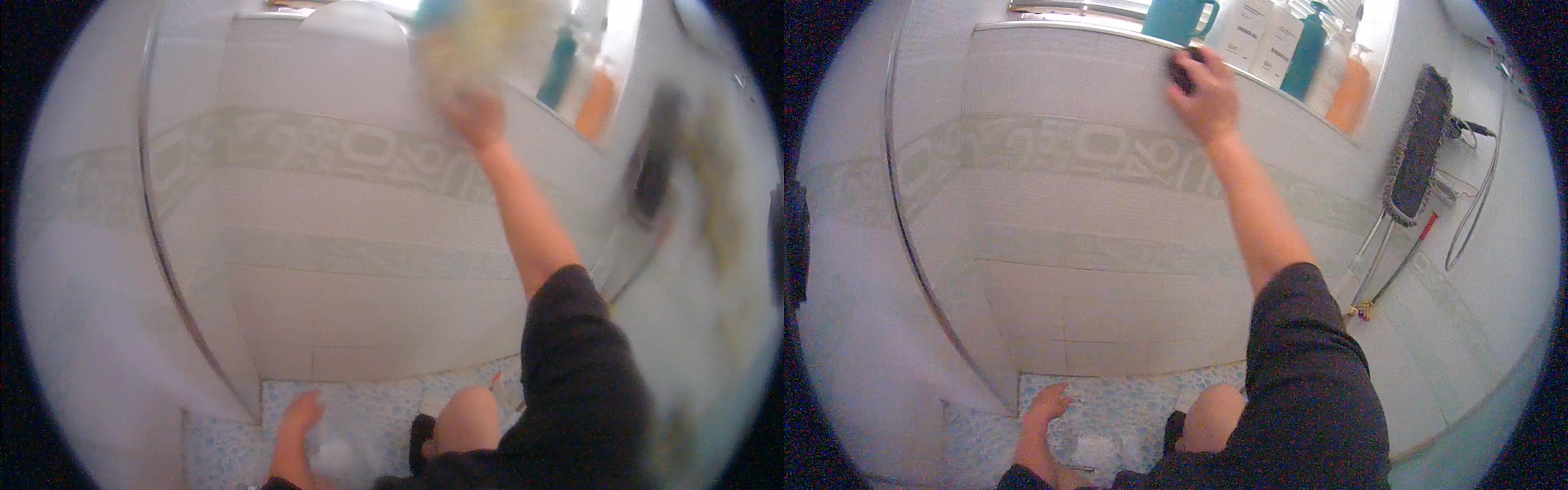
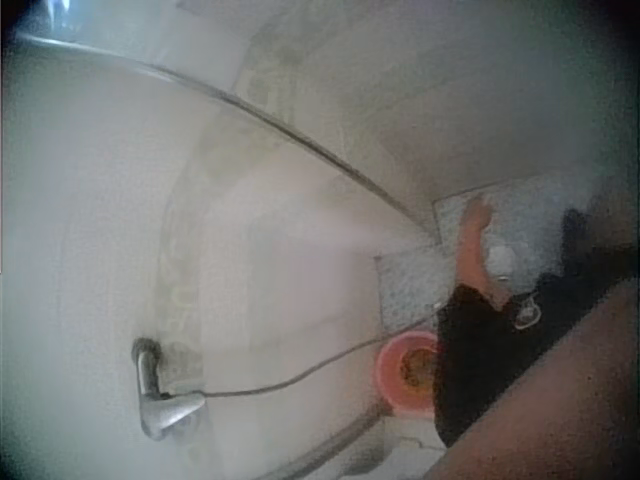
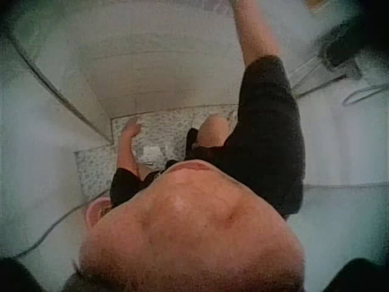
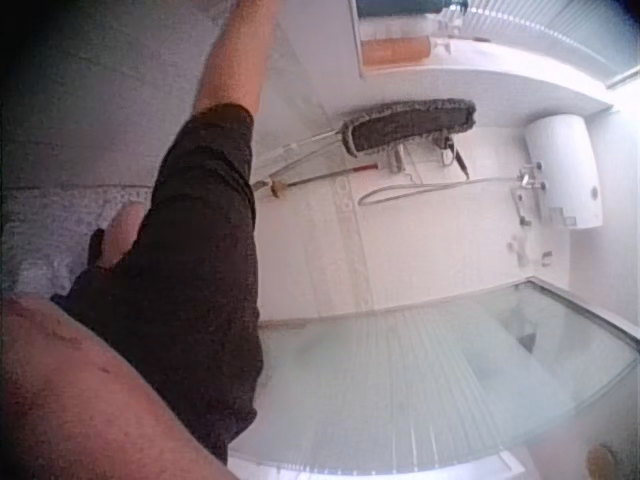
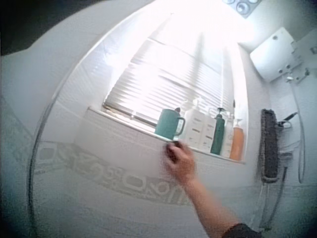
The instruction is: The person cleans the bathroom wall tiles using a sponge, then pours water from basins onto the floor to rinse the area.
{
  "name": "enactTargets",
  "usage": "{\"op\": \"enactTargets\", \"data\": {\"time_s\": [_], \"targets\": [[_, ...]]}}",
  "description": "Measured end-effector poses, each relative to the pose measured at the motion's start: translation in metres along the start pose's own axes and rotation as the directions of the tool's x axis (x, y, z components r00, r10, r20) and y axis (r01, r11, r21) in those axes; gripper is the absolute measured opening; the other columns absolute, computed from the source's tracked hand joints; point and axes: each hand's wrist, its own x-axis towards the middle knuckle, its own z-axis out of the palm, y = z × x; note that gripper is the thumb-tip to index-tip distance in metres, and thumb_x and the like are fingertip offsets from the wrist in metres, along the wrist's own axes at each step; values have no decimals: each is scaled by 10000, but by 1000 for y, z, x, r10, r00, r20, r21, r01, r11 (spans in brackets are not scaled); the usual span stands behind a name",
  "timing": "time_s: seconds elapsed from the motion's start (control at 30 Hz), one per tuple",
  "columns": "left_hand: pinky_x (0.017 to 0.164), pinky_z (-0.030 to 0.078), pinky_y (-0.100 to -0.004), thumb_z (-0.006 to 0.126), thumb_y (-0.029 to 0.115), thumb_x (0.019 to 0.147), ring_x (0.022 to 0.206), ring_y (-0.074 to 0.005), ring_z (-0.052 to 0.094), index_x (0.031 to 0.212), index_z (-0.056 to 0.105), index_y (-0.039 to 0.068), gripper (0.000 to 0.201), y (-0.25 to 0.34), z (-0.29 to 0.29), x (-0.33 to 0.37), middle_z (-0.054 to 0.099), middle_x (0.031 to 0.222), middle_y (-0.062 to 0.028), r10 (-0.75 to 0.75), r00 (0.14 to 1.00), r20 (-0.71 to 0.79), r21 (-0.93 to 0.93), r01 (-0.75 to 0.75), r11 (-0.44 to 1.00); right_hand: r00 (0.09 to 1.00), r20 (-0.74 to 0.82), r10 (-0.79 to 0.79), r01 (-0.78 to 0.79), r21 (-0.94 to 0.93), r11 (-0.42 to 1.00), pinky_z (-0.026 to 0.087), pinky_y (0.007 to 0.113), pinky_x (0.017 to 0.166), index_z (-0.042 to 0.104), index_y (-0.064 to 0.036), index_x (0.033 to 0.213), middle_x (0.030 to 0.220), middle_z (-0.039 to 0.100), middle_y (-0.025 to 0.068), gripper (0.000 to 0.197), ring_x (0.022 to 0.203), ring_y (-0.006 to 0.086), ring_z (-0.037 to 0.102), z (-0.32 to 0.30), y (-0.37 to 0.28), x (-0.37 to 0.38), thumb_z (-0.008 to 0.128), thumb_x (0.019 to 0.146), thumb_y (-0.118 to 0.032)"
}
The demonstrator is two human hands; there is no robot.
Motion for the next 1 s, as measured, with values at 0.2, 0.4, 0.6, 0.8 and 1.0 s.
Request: {"op": "enactTargets", "data": {"time_s": [0.2, 0.4, 0.6, 0.8, 1.0], "targets": [[1090, 347, -440, 594, 308, 887, 1307, -352, 429, 1364, 489, 95, 533, 25, -1, -22, 459, 1419, -170, 25, 999, 40, 4, -25, 1000, 978, -129, 164, -173, -61, 983, 498, 420, 893, 667, -88, 1063, 1109, 594, 162, 386, 1068, 323, 573, -50, 42, -59, 732, 701, -205], [1113, 320, -450, 560, 387, 901, 1335, -347, 402, 1420, 418, 115, 603, 21, 5, -15, 411, 1464, -155, -19, 988, 154, 39, 13, 999, 989, -136, 59, -1, 390, 921, 475, 462, 797, 687, -166, 954, 1053, 600, 108, 275, 967, 313, 584, 56, -164, 7, 719, 721, -308], [1106, 328, -449, 565, 371, 899, 1326, -347, 413, 1405, 440, 112, 582, 3, 35, 23, 428, 1449, -161, -37, 992, 117, 53, 31, 998, 1000, 14, 16, -19, 273, 962, 468, 451, 807, 668, -193, 1001, 1079, 591, 89, 293, 982, 307, 581, 54, -223, 30, 720, 752, -338], [1093, 346, -437, 578, 343, 901, 1315, -344, 425, 1377, 476, 97, 545, -6, 59, 32, 454, 1427, -167, 15, 992, 128, 70, -24, 997, 997, 82, -12, -2, 172, 985, 446, 444, 893, 654, -184, 1039, 1137, 603, 87, 335, 1020, 298, 572, 1, -74, -43, 731, 749, -332], [1087, 351, -439, 571, 364, 905, 1300, -351, 439, 1376, 476, 95, 551, 10, 29, 6, 472, 1408, -173, 26, 993, 117, 55, -33, 998, 998, 42, 38, -31, -157, 987, 428, 445, 894, 654, -133, 1061, 1151, 597, 114, 344, 1050, 297, 556, -64, 13, -91, 708, 785, -331]]}}
